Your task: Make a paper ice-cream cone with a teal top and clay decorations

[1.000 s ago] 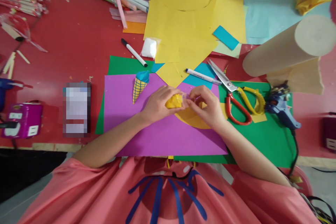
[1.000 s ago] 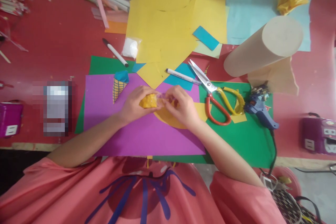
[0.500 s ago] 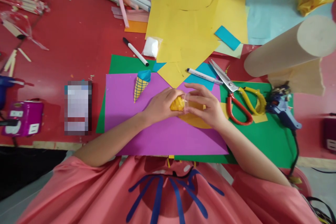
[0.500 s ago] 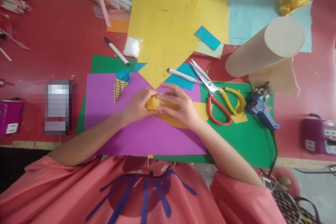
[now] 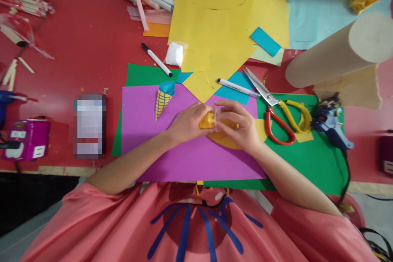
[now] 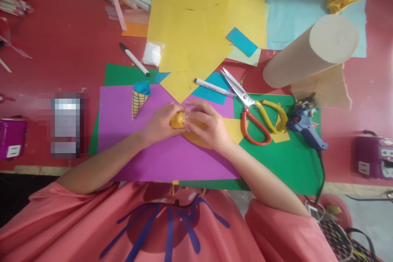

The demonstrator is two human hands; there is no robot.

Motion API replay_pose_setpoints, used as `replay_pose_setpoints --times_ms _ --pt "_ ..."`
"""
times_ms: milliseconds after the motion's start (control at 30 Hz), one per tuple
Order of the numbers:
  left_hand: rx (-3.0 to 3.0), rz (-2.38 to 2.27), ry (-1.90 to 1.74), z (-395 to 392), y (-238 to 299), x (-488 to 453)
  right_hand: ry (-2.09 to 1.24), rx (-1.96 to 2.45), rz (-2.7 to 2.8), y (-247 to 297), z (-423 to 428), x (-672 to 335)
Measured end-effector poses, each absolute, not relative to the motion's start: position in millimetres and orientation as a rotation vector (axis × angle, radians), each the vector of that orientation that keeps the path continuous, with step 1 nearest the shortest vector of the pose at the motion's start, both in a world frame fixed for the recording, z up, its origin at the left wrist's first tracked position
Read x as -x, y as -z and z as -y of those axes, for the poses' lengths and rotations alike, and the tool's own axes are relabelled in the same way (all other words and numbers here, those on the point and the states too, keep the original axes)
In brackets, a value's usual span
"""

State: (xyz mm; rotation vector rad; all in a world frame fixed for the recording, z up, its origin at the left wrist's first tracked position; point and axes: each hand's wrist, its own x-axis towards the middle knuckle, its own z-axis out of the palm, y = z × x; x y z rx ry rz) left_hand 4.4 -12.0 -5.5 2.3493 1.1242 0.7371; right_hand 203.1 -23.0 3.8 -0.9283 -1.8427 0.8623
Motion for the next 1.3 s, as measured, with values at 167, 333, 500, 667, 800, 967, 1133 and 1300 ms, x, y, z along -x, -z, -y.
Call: replay_pose_setpoints --times_ms 167,333,500,667,800,967,1133,1300 --pt "-2.363 -1.192 -0.749 11.7 7.3 -3.4 -0.853 1.024 1.824 -8.0 20.6 -205.8" --pt "-2.537 -1.157 -0.701 13.8 4.3 -4.5 -0.881 1.055 1.849 -7.4 21.6 -205.0" --pt "-2.663 -1.148 -0.610 15.8 1.1 -7.0 -0.876 1.056 1.913 -5.1 23.2 -200.5" --pt "-2.561 -1.182 -0.690 14.5 2.2 -7.5 -0.951 1.057 1.884 -12.5 19.1 -204.8" --pt "-2.497 -1.234 -0.743 13.0 5.0 -5.6 -0.960 1.112 1.841 -21.2 14.8 -211.6" --pt "-2.516 -1.222 -0.728 13.5 5.9 -4.1 -1.061 1.075 1.862 -16.1 12.7 -213.2" --pt "-2.597 -1.158 -0.675 15.7 4.2 -4.8 -1.140 1.035 1.946 -10.7 15.4 -208.5" --pt "-2.676 -1.182 -0.657 16.2 2.7 -6.8 -1.112 1.010 2.012 -14.5 16.5 -206.2"
